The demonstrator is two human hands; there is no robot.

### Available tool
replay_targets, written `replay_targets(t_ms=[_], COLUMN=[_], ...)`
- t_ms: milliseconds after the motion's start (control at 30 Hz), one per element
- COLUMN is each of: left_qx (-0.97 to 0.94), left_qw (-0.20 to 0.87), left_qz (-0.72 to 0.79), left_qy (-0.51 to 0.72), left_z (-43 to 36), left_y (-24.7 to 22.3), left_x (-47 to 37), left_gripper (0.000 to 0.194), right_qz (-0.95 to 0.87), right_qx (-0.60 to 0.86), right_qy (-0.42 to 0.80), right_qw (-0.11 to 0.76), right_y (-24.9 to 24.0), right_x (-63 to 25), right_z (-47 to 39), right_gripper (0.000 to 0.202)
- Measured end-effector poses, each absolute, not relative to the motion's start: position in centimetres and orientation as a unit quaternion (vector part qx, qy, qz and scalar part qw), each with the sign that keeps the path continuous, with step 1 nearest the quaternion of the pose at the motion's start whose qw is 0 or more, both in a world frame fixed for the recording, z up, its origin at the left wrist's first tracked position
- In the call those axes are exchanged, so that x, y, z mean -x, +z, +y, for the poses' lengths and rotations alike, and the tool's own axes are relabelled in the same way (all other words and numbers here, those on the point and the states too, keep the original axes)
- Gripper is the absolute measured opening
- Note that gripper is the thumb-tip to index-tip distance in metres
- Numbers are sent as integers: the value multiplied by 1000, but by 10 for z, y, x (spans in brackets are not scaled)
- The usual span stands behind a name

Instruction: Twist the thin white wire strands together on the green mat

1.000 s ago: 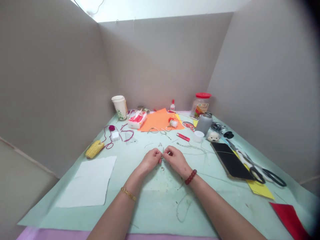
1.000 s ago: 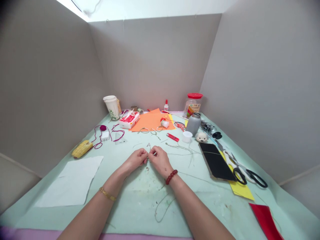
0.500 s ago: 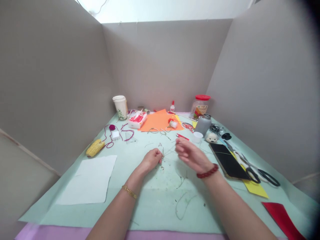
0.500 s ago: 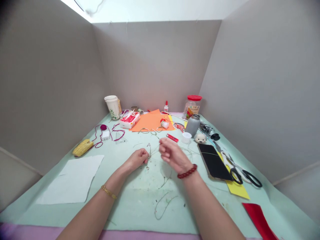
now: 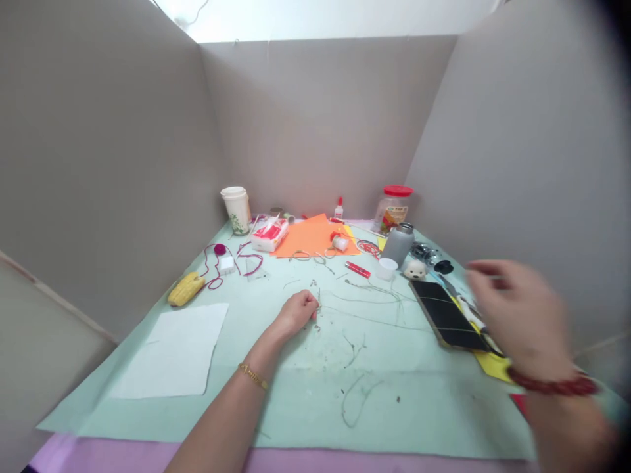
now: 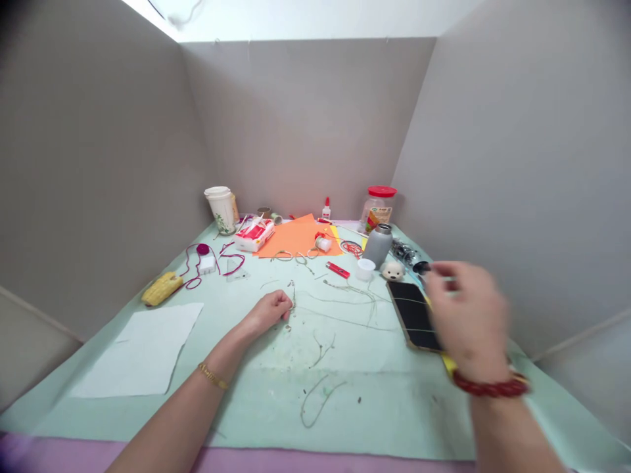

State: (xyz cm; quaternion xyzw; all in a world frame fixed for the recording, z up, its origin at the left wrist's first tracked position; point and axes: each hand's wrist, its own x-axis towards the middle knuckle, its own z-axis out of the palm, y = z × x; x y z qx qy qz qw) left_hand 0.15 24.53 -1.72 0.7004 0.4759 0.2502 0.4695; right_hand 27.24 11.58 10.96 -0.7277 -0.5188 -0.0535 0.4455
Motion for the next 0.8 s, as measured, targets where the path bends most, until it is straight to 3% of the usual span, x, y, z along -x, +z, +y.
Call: replay_targets(t_ms=[133,267,400,600,800], left_qx=[-700,-693,-691,-701,-701], left_qw=[465,465,466,431,413], left_qz=[478,482,484,499,516], left_qy=[254,267,267,273,267], left_z=[244,245,246,246,247], left_y=[-15,-16,-16,-15,-21], left_x=[-3,-4,-4,-3,-6], left_gripper=[19,18,19,31,30], right_qz=[-654,-677,-664,-668,-642], right_qx=[642,632,653,664,698], right_qy=[149,226,229,184,164], right_qw=[372,301,283,281,271], right_y=[66,27,17,16,14], right_x=[-177,-136,-136,-151,-160], right_z=[161,187,192,198,202], right_gripper=[14,18,4,15,16])
